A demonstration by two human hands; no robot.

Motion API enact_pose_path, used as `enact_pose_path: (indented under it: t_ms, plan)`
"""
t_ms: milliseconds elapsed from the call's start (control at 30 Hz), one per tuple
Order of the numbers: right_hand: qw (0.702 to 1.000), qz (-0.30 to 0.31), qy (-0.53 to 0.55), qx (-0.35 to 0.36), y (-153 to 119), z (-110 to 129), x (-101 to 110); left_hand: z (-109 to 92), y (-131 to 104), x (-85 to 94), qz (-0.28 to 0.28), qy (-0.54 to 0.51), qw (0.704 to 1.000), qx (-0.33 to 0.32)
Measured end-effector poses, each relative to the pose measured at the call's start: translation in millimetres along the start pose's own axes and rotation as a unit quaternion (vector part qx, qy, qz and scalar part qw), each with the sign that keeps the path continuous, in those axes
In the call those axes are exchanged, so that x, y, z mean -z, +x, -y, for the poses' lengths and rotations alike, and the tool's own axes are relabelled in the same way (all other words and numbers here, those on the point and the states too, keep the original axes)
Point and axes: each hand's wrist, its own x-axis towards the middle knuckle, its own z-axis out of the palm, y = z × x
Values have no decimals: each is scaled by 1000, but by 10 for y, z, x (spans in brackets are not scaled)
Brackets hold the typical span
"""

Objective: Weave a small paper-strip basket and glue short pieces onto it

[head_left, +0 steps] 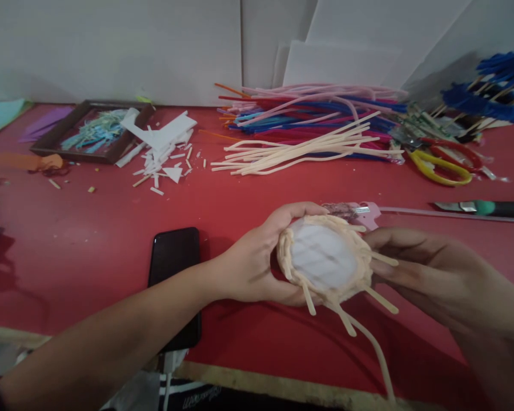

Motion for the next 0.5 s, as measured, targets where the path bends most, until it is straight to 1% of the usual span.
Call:
enact_pose_path:
  t_ms: [200,333,433,500]
  plan:
    - [1000,5,1,19,-10,27,-12,30,-4,-17,1,-10,1000,-2]
    - [1000,-18,-6,24,-11,10,-23,12,-6,-16,-3,-20,1000,3]
    - [999,-35,3,25,-1,9,-62,12,6,12,-12,48,999,1]
    - [998,-59,18,25,-4,23,-98,25,18,32,-37,96,995,-7]
